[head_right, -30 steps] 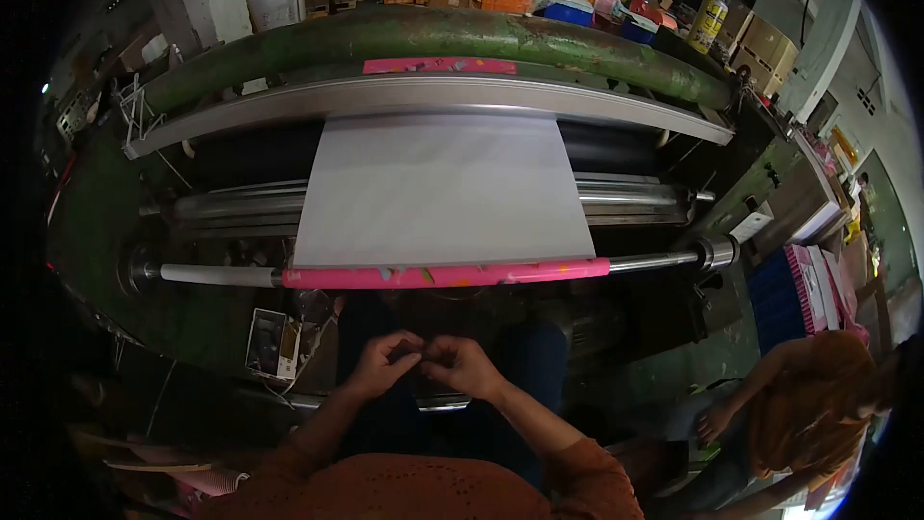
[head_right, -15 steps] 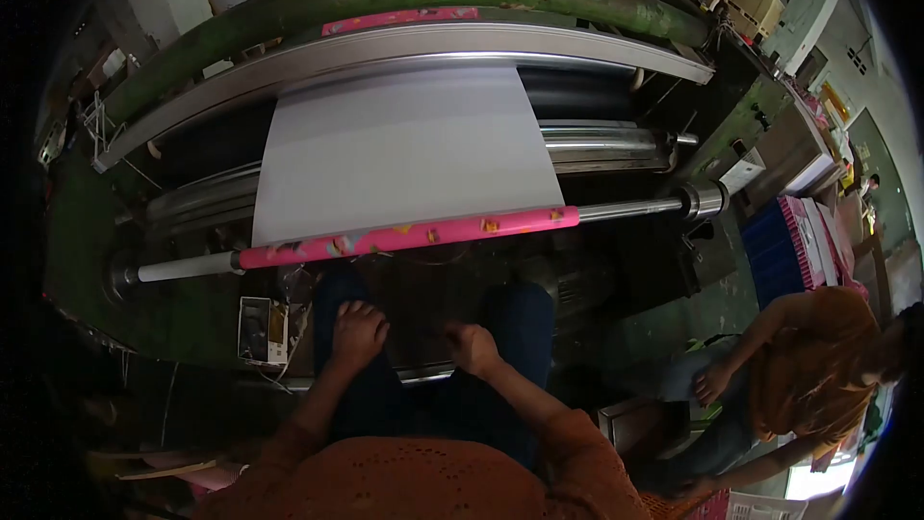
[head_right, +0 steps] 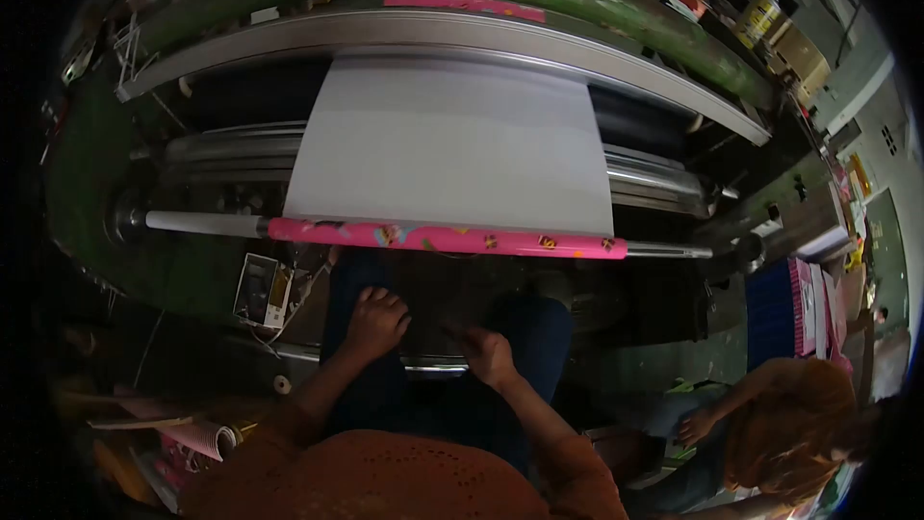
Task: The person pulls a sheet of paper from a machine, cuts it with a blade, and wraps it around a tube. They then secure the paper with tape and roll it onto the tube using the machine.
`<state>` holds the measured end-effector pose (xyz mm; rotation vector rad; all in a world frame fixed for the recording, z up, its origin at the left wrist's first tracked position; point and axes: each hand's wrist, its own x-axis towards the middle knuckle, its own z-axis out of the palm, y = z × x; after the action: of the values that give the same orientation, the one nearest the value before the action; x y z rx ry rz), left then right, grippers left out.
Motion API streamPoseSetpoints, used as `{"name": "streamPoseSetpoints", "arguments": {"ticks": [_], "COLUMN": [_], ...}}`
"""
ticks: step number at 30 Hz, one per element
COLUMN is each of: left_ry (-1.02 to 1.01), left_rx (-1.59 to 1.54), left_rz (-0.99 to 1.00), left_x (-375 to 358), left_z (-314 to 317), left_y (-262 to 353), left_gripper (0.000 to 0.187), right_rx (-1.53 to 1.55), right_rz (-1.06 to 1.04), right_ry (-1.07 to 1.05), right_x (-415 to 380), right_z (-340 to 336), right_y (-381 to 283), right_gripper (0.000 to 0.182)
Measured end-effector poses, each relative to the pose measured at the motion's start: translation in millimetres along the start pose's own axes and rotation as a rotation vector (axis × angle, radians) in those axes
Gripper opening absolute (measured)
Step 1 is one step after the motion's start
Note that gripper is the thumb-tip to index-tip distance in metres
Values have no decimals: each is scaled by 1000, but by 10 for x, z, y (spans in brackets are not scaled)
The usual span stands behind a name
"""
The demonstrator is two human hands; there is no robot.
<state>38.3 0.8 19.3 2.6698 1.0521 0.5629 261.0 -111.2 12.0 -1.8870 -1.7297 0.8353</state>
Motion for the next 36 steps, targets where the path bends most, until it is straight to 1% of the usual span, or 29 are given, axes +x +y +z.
{"name": "streamPoseSetpoints", "arguments": {"ticks": [1, 2, 3, 4, 6, 7, 8, 9, 10, 12, 13, 15, 16, 18, 19, 20, 21, 22, 24, 25, 27, 29, 31, 33, 34, 35, 36], "left_ry": [9, 29, 49, 55, 104, 108, 87, 66, 71, 300, 299, 594, 591, 614, 610, 496, 382, 380, 342, 337, 207, 227, 242, 251, 225, 216, 201], "left_rx": [7, -51, -109, -99, -149, -142, -178, -215, -213, -134, -133, -32, -33, 30, 27, 33, 39, 37, 162, 157, 222, 228, 226, 215, 229, 212, 217], "left_rz": [-37, -37, -37, -77, -22, -48, -13, 26, 12, 171, 161, 239, 232, 137, 133, 70, 8, 7, 25, 27, 41, 67, 109, 89, 79, 125, 98], "left_x": [-2, -1, -7, -14, -7, 6, 34, 65, 93, 136, 155, 214, 248, 321, 363, 416, 465, 510, 568, 575, 587, 613, 622, 648, 649, 644, 646], "left_z": [-7, -12, -8, 20, 85, 75, 53, 23, -42, -276, -426, -778, -937, -1232, -1382, -1523, -1597, -1596, -1533, -1512, -1490, -1483, -1481, -1513, -1545, -1557, -1554], "left_y": [-7, -16, -24, -31, -37, -37, -30, -30, -15, 61, 84, 103, 90, 46, 24, -7, -56, -126, -220, -238, -275, -322, -324, -321, -305, -301, -302], "left_gripper": [15, 14, 14, 14, 13, 13, 12, 13, 13, 24, 24, 37, 37, 44, 44, 46, 48, 48, 49, 49, 44, 41, 38, 38, 38, 38, 42], "right_rx": [21, 46, 99, 153, 208, 221, 233, 193, 153, 4, -7, -14, -73, -131, -205, -280, -280, -327, -373, -411, -446, -509, -690, -853, -882, -910, -862], "right_rz": [9, 17, 9, 5, -154, -220, -285, -374, -461, -538, -553, -566, -604, -636, -648, -660, -659, -666, -664, -681, -689, -749, -786, -769, -763, -749, -790], "right_ry": [21, 39, 25, 8, 49, 79, 113, 115, 119, 123, 100, 72, 68, 57, 48, 41, 40, 22, -2, -11, -16, -68, -98, -240, -263, -284, -250], "right_x": [10, 20, 65, 146, 338, 441, 594, 831, 1080, 1588, 1829, 2169, 2276, 2453, 2532, 2584, 2606, 2619, 2631, 2641, 2678, 2728, 2821, 2801, 2767, 2730, 2696], "right_z": [-95, -199, -406, -667, -1069, -1205, -1291, -1308, -1316, -1228, -1138, -944, -861, -738, -681, -645, -632, -625, -618, -620, -628, -616, -520, -531, -565, -623, -690], "right_y": [-36, -113, -327, -629, -1179, -1481, -1707, -1847, -1981, -2270, -2340, -2449, -2507, -2522, -2505, -2502, -2521, -2542, -2557, -2567, -2599, -2664, -2809, -3055, -3099, -3070, -2949], "right_gripper": [12, 10, 8, 7, 7, 7, 7, 7, 7, 7, 7, 7, 8, 8, 8, 8, 8, 8, 8, 8, 8, 8, 9, 13, 14, 15, 15]}}
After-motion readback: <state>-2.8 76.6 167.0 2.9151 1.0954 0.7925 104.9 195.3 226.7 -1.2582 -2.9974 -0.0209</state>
